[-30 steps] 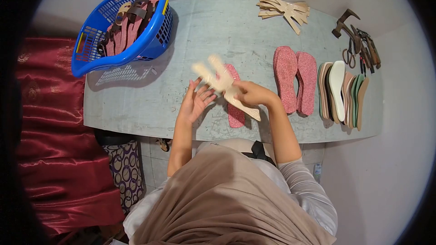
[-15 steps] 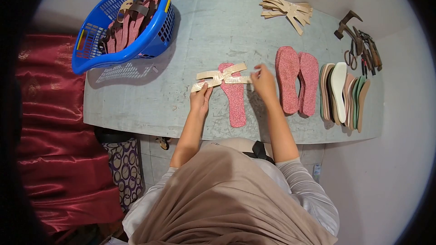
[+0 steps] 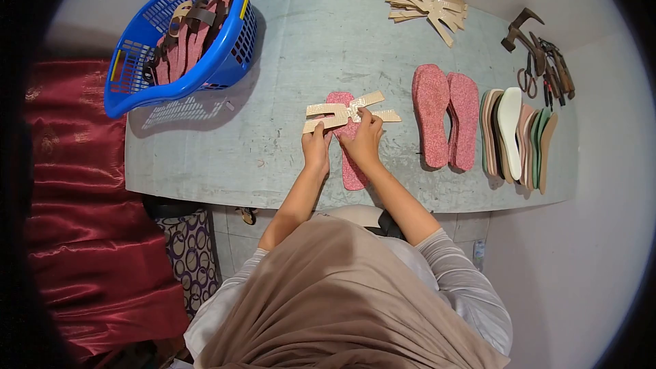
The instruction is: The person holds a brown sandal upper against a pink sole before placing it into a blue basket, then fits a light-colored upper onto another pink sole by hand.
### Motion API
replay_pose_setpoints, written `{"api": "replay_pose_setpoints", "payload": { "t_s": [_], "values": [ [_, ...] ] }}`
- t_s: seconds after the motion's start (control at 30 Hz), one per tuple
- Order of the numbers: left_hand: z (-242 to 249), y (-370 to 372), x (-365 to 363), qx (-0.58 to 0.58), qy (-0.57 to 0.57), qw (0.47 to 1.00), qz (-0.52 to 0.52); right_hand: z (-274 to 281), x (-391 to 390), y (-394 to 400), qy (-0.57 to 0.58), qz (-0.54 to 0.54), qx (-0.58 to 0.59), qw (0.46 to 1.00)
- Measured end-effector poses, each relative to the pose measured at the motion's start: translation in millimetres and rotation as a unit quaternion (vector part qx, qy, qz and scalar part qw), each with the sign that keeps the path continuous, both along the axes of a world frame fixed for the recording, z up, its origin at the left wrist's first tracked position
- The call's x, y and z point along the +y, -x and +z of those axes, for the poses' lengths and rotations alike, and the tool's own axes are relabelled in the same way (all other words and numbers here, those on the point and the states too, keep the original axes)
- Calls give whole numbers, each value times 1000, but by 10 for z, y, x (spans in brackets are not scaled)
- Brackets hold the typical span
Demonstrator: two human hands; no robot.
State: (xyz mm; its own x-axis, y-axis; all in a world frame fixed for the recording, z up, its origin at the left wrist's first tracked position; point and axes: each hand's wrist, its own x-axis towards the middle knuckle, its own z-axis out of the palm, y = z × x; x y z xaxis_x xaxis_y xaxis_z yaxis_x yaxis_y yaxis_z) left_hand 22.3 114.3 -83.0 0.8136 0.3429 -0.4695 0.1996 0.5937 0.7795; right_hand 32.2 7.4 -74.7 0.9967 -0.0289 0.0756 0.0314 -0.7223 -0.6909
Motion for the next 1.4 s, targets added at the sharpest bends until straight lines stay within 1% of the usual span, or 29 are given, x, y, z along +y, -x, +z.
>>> {"api": "replay_pose_setpoints", "payload": {
  "t_s": [0.07,0.1,0.17,0.2,0.27,0.3,0.33,0.37,0.43,0.47,0.53,0.57,0.63,0.67,0.8,0.87,0.97,1.07,1.13,1.17,1.27,1.4],
  "values": [
    [-2,-17,20,-9,43,999,8,20,28,-27,-52,-23,25,998],
    [-20,-23,56,-17,57,998,8,15,34,-58,-130,-65,50,988],
    [-63,-37,102,-23,80,997,5,5,14,-118,-281,-149,100,943],
    [-67,-48,120,-21,88,996,1,62,-16,-128,-321,-161,110,927],
    [-33,-55,124,-25,115,993,0,-277,-83,-189,-369,-217,92,899],
    [-12,-55,117,-30,121,992,2,-273,-81,-210,-392,-245,82,883],
    [9,-51,104,-35,128,991,3,-265,-105,-214,-390,-257,98,879],
    [29,-49,92,-40,135,990,4,-261,-120,-206,-476,-252,107,836],
    [59,-46,91,-50,146,988,-2,92,-52,-170,-634,-233,121,728],
    [71,-43,91,-55,152,987,-4,66,-98,-188,-674,-188,177,692],
    [83,-39,111,-68,166,983,-32,73,-211,-239,-739,-93,284,604],
    [89,-38,120,-74,173,981,-46,63,-223,-226,-727,-91,298,612],
    [184,-39,109,-74,154,983,-63,266,-171,-175,-704,-86,327,625],
    [232,-43,105,-75,144,984,-71,254,-163,-176,-697,-66,306,646],
    [399,-76,235,-68,122,989,-51,486,-184,-196,-686,-23,278,672],
    [480,-86,282,-74,130,988,-49,564,-215,-213,-666,-3,280,692],
    [614,-96,307,-86,161,982,-39,701,-202,-198,-661,14,257,705],
    [705,-96,301,-92,202,975,-25,815,-213,-185,-720,21,275,637],
    [718,-94,279,-82,223,971,-19,849,-190,-179,-696,8,237,678],
    [709,-91,259,-80,207,975,-23,862,-176,-176,-683,1,218,698],
    [682,-61,176,-80,159,983,-37,895,-156,-160,-665,-5,192,722],
    [760,-2,50,-113,97,987,-58,859,-160,-167,-664,-6,166,729]
  ]
}}
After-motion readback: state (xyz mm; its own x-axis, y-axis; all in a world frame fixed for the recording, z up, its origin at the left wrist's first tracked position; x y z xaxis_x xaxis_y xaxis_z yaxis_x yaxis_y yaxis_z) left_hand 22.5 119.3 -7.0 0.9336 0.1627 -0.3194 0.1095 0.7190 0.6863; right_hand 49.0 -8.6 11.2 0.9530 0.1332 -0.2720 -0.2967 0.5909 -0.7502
